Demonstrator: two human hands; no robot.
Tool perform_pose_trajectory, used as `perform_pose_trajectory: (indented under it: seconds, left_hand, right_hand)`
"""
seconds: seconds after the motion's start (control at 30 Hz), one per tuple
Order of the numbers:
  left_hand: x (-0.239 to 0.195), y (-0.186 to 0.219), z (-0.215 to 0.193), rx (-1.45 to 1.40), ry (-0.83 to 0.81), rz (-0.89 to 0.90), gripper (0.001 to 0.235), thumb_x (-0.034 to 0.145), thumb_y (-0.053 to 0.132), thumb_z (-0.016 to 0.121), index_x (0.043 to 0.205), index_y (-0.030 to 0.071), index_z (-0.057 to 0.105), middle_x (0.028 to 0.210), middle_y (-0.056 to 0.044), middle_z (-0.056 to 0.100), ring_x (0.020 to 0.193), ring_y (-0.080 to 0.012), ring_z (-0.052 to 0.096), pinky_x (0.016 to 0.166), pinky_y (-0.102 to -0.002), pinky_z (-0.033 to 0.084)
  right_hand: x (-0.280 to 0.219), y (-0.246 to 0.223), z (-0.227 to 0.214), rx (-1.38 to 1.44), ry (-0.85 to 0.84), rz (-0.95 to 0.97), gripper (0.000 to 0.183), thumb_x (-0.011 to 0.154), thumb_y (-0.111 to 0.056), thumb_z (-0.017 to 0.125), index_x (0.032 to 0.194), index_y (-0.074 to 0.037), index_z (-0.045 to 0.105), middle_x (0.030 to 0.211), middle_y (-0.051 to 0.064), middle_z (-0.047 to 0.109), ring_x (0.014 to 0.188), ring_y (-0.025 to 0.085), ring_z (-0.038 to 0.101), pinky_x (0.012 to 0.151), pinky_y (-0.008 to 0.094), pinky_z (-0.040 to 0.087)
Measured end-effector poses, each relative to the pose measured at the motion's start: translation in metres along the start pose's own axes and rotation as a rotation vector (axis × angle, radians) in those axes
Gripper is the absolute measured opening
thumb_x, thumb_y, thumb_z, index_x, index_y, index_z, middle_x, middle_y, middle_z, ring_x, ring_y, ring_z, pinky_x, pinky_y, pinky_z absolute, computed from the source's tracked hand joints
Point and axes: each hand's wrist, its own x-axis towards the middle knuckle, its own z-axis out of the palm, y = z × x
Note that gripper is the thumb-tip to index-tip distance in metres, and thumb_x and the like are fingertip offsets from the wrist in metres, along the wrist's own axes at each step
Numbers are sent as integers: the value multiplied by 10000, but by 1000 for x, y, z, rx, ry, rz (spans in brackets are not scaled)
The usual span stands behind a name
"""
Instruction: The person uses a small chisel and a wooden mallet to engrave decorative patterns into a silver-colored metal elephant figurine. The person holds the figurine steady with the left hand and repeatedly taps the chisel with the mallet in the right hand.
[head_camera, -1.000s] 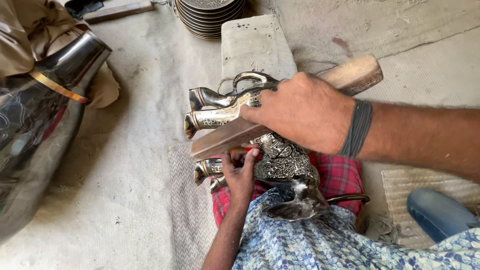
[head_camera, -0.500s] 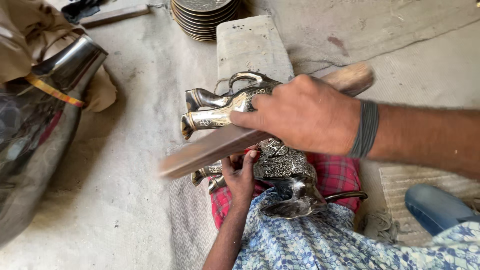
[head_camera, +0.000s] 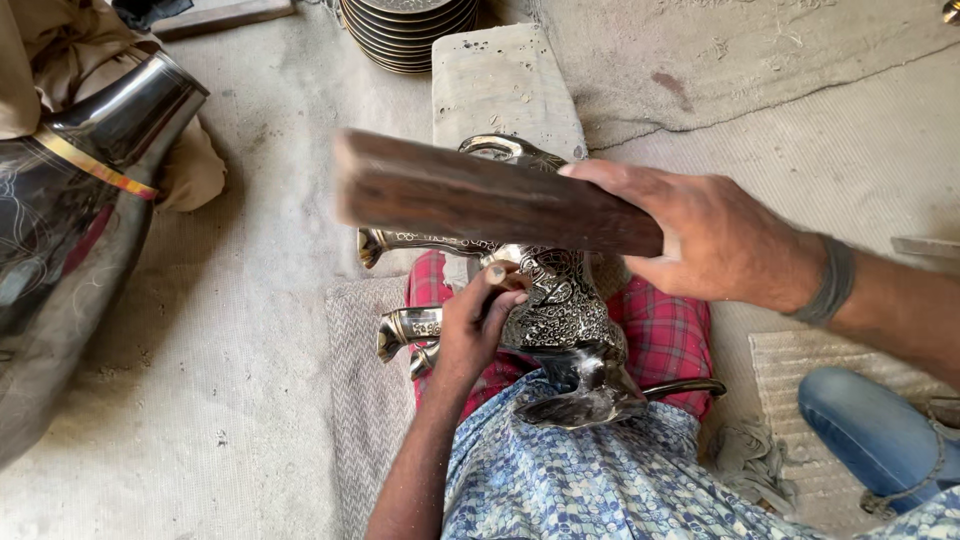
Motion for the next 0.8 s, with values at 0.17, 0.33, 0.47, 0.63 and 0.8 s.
perform_pose_trajectory:
  seconds: [0.17,0.33,0.47,0.63,0.8]
  left_hand:
    - [4,2,0,-5,-42,-18,226,931,144,746,1120,43,675,949,-80,784,863,-166,763,743,-320,623]
    - [-1,-11,7,18,49,-9,201,926,179,769,1032,38,672,903,-88,783,821,-148,769,694,-289,639]
    - [-8,-18,10,53,68,10,177,933,148,773,1031,25,692,906,-109,787,812,-162,758,694,-287,612]
    - [-15,-23,18,-19,153,-8,244,923,144,786,1041,11,619,915,-101,789,817,-122,761,698,-259,618]
    - [-23,-28,23,-127,193,-103,170,959,54,727,1094,-22,657,919,-123,757,803,-127,713,675,-252,575]
  right_hand:
    - [-31,21,8,-164,-191,197,710,873,-163,771,1500,-268,453,797,29,664,594,186,675,487,304,599]
    - [-41,12,3,-193,-147,173,759,788,-211,771,1491,-241,486,795,34,660,596,194,673,449,312,586]
    - [-37,-3,0,-544,-242,139,608,918,-87,674,1475,-256,499,835,16,658,527,135,638,495,292,611]
    - [-21,-12,-3,-400,-86,62,556,901,-62,634,1439,-183,569,812,43,636,546,155,622,482,310,594]
    - [-9,-27,-6,-336,-81,-1,688,783,-144,598,1470,-181,597,776,15,585,577,152,624,510,328,594]
